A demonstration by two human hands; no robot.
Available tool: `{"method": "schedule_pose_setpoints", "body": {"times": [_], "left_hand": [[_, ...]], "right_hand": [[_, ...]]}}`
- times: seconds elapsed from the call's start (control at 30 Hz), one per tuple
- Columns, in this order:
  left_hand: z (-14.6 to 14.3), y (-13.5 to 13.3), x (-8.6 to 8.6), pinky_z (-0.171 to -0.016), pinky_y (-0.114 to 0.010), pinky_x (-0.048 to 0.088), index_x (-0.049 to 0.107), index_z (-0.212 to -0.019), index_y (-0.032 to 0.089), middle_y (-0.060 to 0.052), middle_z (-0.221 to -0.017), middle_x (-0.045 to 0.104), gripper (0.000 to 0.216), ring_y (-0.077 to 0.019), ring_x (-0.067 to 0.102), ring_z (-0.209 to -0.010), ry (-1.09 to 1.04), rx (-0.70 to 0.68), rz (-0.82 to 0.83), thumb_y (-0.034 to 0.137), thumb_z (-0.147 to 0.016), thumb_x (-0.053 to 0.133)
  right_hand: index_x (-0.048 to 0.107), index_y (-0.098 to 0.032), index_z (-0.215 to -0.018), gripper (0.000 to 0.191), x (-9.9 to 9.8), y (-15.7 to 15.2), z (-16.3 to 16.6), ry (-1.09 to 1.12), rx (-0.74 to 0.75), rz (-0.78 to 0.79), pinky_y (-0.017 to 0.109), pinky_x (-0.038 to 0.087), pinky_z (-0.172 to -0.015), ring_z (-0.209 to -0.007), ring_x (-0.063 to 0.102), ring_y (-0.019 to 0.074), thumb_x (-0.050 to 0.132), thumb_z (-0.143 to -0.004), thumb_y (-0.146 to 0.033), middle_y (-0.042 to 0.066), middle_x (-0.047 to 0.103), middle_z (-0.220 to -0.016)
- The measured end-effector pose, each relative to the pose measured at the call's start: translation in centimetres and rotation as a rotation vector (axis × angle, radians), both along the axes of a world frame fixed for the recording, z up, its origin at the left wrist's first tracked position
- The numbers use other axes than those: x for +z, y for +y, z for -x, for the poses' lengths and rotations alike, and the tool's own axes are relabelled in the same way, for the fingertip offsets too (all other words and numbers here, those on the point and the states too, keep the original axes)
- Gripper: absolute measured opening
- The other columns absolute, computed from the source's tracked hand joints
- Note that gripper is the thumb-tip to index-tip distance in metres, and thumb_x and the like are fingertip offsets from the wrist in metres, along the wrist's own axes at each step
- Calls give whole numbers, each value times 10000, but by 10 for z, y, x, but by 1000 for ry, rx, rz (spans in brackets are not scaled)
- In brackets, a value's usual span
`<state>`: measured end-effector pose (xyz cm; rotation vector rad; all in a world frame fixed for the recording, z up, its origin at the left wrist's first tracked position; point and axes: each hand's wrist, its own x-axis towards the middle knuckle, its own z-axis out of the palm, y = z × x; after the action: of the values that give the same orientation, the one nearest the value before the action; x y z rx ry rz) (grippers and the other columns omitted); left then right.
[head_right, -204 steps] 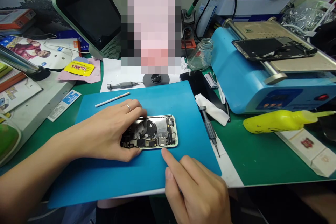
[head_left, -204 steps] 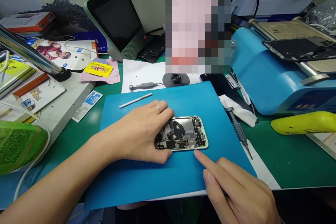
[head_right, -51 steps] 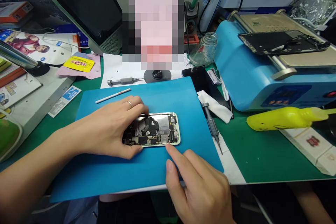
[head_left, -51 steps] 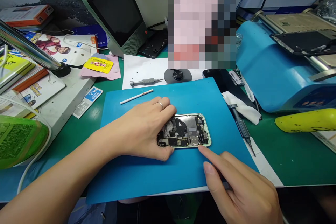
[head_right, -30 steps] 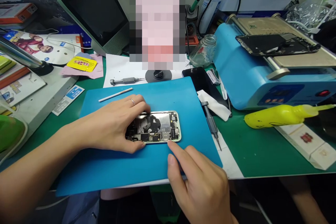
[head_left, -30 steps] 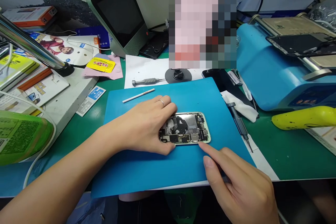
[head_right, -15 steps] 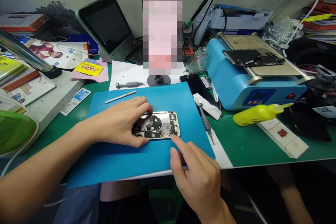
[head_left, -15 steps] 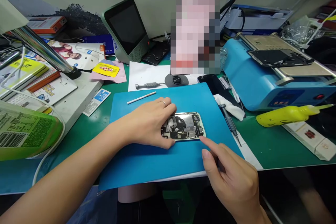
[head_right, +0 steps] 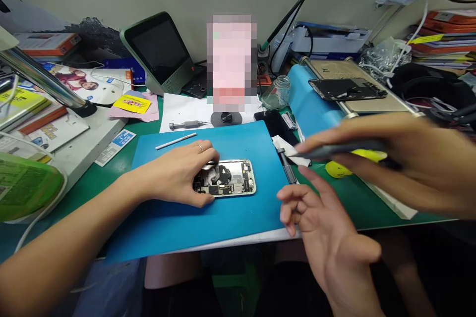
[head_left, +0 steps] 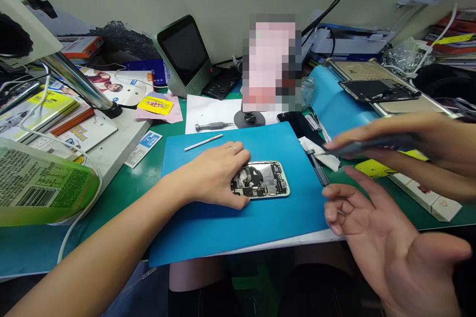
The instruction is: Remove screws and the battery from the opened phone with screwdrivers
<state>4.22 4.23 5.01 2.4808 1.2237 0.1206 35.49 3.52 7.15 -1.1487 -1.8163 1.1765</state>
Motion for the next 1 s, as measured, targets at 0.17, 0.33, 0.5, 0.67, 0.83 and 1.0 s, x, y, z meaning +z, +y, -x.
{"method": "schedule_pose_setpoints", "body": {"times": [0.17, 0.33, 0.5, 0.67, 0.83, 1.0], "left_hand": [[-1, 0, 2, -830, -394, 486, 585, -1124, 201, -63, -1089, 587, 488, -274, 600, -991, 3, 6, 19, 534, -814, 763], [-2, 0, 1, -866, -405, 494, 584, -1125, 201, -76, -1112, 589, 506, -286, 601, -1012, 8, 12, 22, 532, -793, 774], [-2, 0, 0, -866, -408, 499, 584, -1128, 202, -76, -1110, 589, 504, -288, 604, -1014, 1, 14, 19, 526, -795, 778], [-1, 0, -1, -853, -407, 506, 583, -1118, 211, -64, -1089, 587, 483, -282, 607, -997, -22, 11, 1, 514, -798, 780], [0, 0, 0, -833, -406, 510, 582, -1098, 208, -65, -1071, 585, 471, -285, 611, -982, -21, 8, 1, 510, -795, 780], [-1, 0, -2, -822, -400, 512, 575, -1074, 210, -59, -1043, 572, 460, -280, 604, -973, -23, 4, -17, 508, -794, 783]], "right_hand": [[824, -282, -1102, 590, 43, 37, 10, -42, -153, 266, 302, 611, -640, -872, 755, 264, 1024, -604, -526, 58, 748, -860], [608, -334, -1494, 718, -16, -39, 26, 239, -448, 418, 237, 475, -501, -581, 554, 112, 802, -868, -627, 5, 698, -835], [646, -265, -1449, 759, -40, -42, 24, 259, -389, 353, 239, 455, -474, -540, 531, 105, 839, -819, -641, 23, 699, -812], [669, -244, -1432, 672, -46, -35, 19, 181, -382, 216, 263, 477, -462, -559, 559, 131, 754, -895, -638, 44, 698, -812], [705, -255, -1368, 637, -52, -36, 19, 136, -379, 80, 286, 512, -468, -669, 649, 195, 735, -893, -678, 70, 700, -830], [737, -276, -1249, 519, -58, -32, 19, 18, -325, -155, 298, 539, -466, -727, 702, 235, 746, -900, -660, 73, 694, -812]]}}
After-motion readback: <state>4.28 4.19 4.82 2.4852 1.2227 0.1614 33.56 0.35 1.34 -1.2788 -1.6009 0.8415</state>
